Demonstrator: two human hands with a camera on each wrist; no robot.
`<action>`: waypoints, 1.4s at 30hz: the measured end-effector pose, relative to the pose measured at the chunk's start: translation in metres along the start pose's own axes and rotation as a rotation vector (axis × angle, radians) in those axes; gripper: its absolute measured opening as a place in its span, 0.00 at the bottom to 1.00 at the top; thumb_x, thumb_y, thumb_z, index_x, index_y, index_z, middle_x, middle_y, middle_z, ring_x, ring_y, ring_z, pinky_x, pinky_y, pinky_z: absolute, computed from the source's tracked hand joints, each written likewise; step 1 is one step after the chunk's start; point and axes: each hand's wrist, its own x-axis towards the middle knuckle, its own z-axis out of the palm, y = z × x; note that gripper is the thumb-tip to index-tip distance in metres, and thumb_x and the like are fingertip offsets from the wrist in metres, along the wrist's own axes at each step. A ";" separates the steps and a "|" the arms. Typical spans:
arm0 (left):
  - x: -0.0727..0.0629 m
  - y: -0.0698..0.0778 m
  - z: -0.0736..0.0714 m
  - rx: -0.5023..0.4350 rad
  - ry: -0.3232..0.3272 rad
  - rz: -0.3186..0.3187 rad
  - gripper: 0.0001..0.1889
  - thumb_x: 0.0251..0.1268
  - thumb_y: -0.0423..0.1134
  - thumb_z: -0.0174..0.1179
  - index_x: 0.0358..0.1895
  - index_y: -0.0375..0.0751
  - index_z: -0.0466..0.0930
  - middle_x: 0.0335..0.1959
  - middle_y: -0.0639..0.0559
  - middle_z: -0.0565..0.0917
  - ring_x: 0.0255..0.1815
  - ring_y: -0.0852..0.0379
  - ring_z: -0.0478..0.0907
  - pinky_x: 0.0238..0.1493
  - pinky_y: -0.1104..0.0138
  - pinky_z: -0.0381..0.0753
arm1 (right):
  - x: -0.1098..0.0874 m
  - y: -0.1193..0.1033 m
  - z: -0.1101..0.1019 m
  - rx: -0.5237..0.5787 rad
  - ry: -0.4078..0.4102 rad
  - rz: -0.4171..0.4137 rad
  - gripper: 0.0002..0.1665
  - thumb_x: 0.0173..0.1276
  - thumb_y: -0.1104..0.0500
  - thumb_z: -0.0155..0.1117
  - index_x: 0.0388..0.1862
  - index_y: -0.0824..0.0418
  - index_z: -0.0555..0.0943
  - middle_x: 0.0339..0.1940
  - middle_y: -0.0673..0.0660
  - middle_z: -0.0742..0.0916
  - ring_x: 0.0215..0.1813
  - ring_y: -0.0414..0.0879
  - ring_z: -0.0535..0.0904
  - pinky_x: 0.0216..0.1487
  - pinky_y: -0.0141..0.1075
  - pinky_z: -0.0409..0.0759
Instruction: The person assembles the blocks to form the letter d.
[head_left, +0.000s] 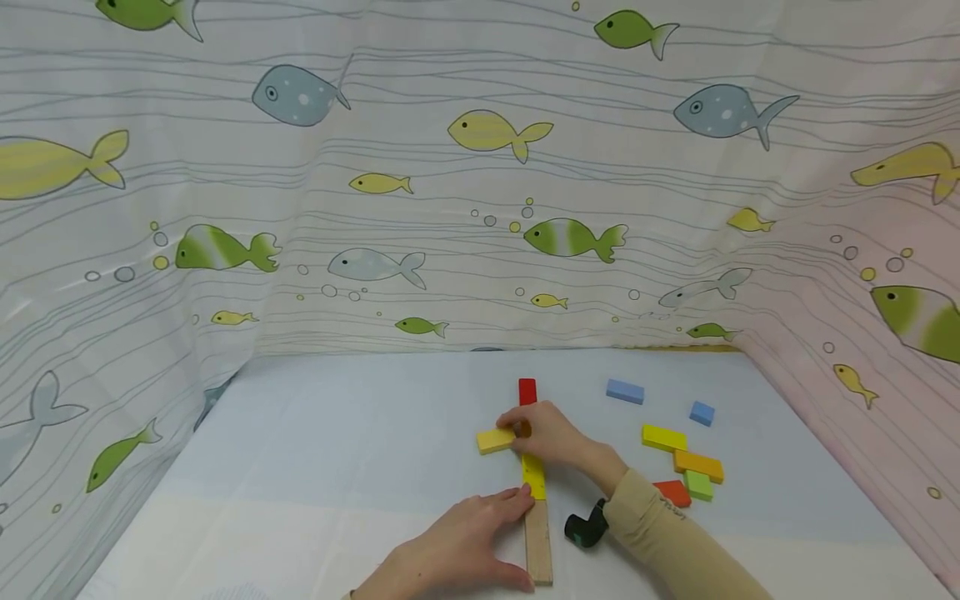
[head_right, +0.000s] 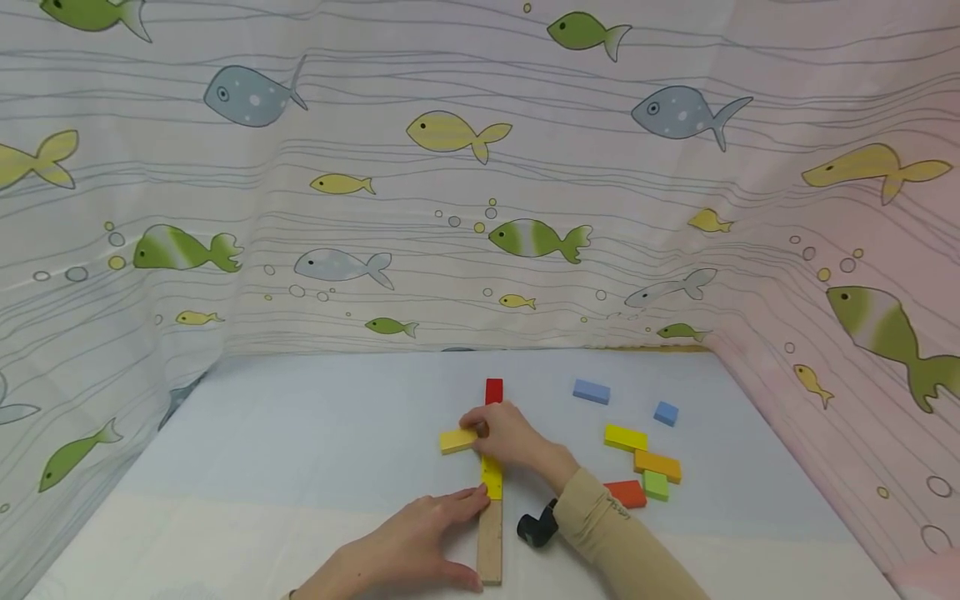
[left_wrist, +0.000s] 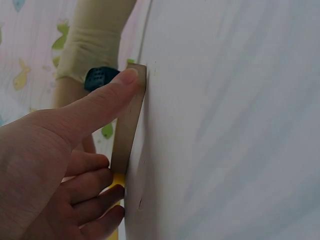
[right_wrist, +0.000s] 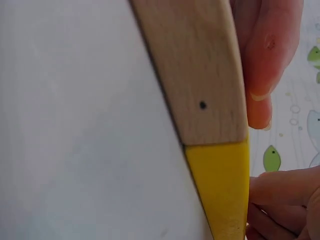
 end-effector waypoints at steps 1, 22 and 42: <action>0.000 0.000 0.000 -0.001 0.001 -0.002 0.47 0.51 0.66 0.70 0.75 0.52 0.67 0.75 0.58 0.68 0.73 0.58 0.68 0.68 0.59 0.74 | 0.000 0.000 0.001 -0.003 0.001 -0.002 0.18 0.65 0.65 0.70 0.54 0.57 0.86 0.50 0.50 0.88 0.46 0.46 0.78 0.53 0.42 0.82; -0.001 0.002 0.000 0.006 -0.005 -0.013 0.48 0.51 0.67 0.69 0.75 0.52 0.66 0.75 0.59 0.68 0.73 0.60 0.68 0.68 0.60 0.75 | -0.001 -0.001 0.004 -0.005 0.007 0.053 0.19 0.63 0.66 0.68 0.54 0.58 0.86 0.50 0.51 0.88 0.48 0.45 0.78 0.57 0.44 0.82; -0.001 0.002 -0.001 0.011 -0.001 -0.013 0.48 0.51 0.68 0.69 0.75 0.50 0.66 0.74 0.58 0.69 0.73 0.59 0.68 0.68 0.60 0.75 | -0.003 0.001 0.004 0.014 0.003 0.040 0.19 0.62 0.68 0.67 0.53 0.57 0.86 0.50 0.50 0.88 0.50 0.45 0.80 0.58 0.45 0.82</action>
